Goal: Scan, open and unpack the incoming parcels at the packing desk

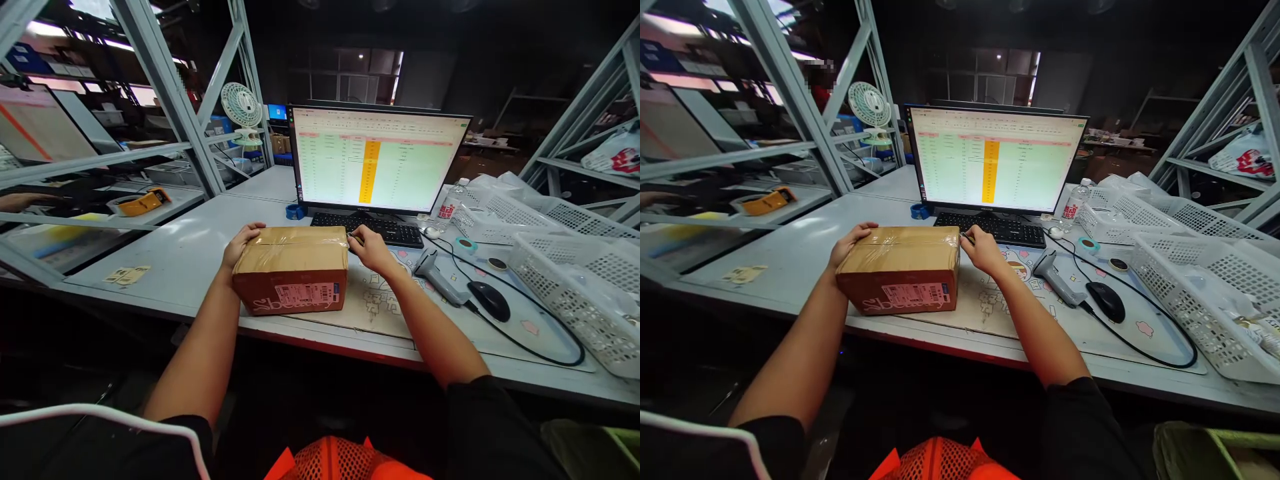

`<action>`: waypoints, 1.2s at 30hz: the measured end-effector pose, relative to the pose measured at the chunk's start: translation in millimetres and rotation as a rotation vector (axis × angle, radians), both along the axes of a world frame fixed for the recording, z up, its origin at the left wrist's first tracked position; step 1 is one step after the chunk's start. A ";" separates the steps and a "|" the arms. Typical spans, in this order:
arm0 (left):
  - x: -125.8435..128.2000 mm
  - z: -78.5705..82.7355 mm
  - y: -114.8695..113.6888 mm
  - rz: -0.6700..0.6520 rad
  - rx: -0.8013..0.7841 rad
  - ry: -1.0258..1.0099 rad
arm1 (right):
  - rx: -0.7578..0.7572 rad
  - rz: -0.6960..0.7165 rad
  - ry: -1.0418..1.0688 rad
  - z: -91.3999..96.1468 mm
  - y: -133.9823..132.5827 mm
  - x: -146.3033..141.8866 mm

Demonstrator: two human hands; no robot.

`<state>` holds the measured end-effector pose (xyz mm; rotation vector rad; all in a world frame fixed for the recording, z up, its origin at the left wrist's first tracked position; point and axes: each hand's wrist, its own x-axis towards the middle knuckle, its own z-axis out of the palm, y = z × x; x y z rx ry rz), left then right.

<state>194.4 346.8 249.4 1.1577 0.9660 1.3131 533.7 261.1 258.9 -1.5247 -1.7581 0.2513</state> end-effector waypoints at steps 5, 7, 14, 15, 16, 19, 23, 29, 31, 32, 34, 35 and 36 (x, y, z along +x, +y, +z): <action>0.2 -2.1 0.4 0.037 0.022 0.032 | 0.002 0.031 0.025 2.8 -5.3 -4.7; -0.2 -3.1 -0.2 0.060 0.034 0.054 | 0.010 0.048 0.035 2.9 -9.9 -5.8; 3.0 -6.8 3.9 0.185 0.068 0.154 | 0.048 0.153 0.082 0.2 -38.6 -6.0; 4.4 -6.7 4.7 0.210 0.072 0.170 | 0.048 0.181 0.090 -0.5 -43.0 -5.2; 5.6 -6.1 4.9 0.235 0.074 0.184 | 0.044 0.208 0.096 -1.6 -46.4 -3.9; 5.8 -1.9 -2.1 0.345 0.087 0.213 | 0.031 0.216 0.128 -7.8 -48.4 2.7; 2.7 -5.0 -45.5 0.655 0.155 0.274 | 0.036 0.078 0.237 -20.7 -34.3 13.1; 43.7 -67.1 -174.8 0.807 0.494 0.649 | 0.040 -0.063 0.292 -34.9 -15.8 19.6; 67.3 -79.7 -210.4 0.496 0.540 0.760 | 0.025 -0.075 0.279 -38.5 -13.4 19.2; 77.7 -78.6 -222.5 0.258 0.545 0.800 | 0.019 -0.078 0.270 -40.2 -12.7 18.8; 90.9 -59.9 -233.8 -0.318 0.518 0.841 | 0.013 -0.072 0.250 -42.7 -12.1 17.9; 92.3 -43.4 -233.3 -0.567 0.501 0.835 | 0.012 -0.064 0.242 -43.6 -12.3 17.3; 90.0 -23.8 -229.5 -0.725 0.491 0.821 | 0.011 -0.052 0.234 -44.1 -12.6 16.8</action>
